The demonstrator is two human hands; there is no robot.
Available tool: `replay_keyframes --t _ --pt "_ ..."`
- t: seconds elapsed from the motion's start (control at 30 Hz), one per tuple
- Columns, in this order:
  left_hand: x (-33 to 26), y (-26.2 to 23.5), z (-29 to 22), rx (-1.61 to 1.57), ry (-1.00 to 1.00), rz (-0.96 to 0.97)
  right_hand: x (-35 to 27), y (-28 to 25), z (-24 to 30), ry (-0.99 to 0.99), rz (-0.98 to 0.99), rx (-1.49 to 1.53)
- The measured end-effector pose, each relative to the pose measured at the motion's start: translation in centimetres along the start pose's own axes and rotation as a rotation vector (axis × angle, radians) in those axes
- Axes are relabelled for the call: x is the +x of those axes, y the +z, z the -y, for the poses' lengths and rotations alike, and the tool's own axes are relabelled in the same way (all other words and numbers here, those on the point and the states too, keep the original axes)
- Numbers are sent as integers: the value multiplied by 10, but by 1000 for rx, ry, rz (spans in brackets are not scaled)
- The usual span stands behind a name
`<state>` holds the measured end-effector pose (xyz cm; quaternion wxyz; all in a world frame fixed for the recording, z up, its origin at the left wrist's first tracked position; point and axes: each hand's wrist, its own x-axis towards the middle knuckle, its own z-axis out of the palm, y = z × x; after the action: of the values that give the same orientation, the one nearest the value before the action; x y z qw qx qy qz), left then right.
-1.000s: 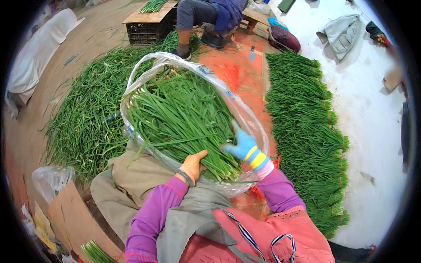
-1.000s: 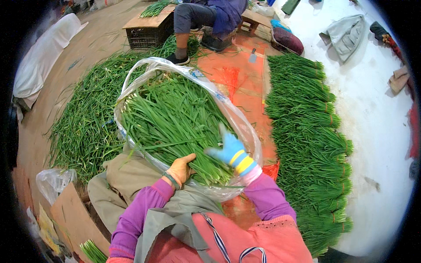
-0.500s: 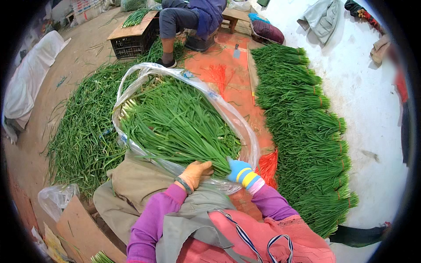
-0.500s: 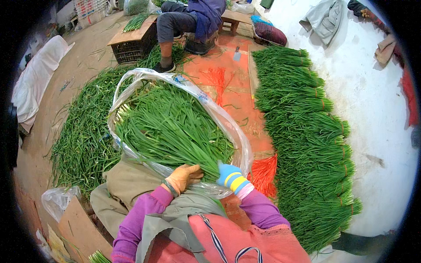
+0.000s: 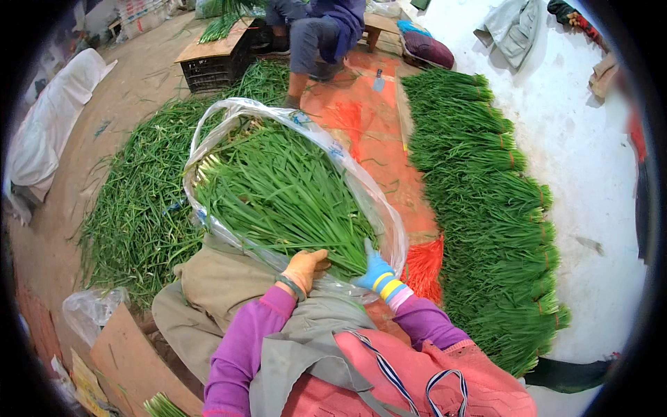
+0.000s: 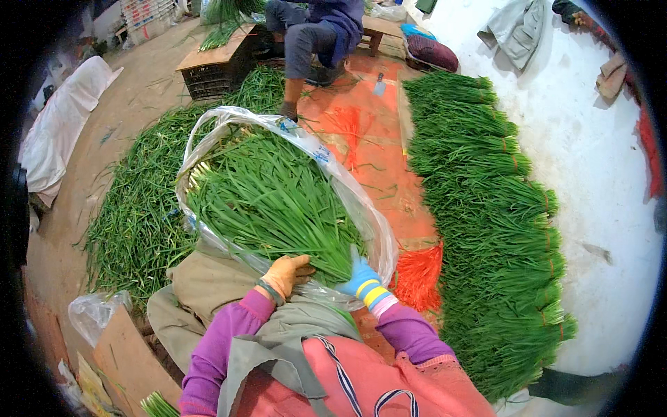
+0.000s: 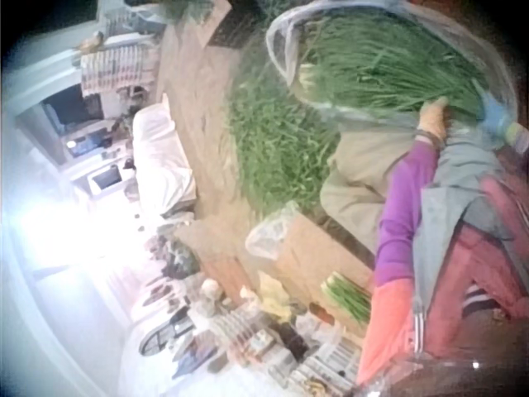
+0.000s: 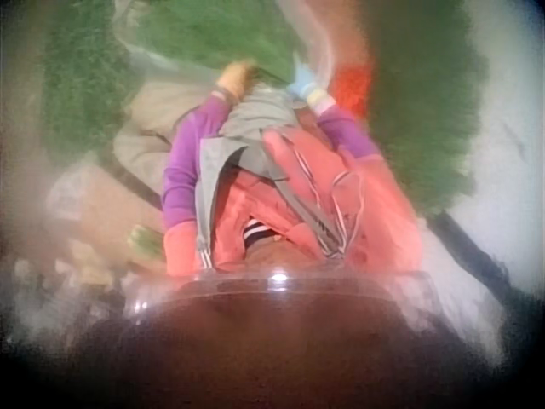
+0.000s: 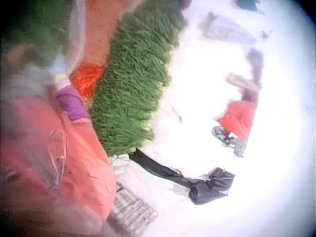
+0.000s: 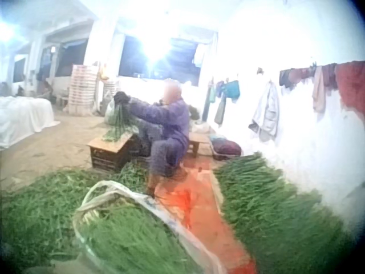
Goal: The person bundles chives by gathering handfuls of stalks, securing them with a red string, and placing the tied bundles into a plastic-lined bag.
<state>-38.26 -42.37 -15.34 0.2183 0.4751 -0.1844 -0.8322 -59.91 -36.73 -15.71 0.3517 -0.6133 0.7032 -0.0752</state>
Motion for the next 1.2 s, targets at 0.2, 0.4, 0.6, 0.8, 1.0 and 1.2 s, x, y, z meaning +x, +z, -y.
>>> replay_keyframes --t 0.2,0.4,0.6,0.8,1.0,1.2 --pt "-3 0 0 51 38 -47 5 20 19 143 15 -82" --pt "-18 6 5 890 194 220 30 -19 11 29 137 310" --pt "-36 13 -2 1353 149 404 48 -78 35 317 544 858" --pt "-31 12 -2 1309 143 403 26 -61 25 199 612 215" --pt "-31 15 -6 1379 141 399 13 -53 53 107 460 -72" --pt "-24 14 -1 1332 115 405 3 -41 34 75 486 119"
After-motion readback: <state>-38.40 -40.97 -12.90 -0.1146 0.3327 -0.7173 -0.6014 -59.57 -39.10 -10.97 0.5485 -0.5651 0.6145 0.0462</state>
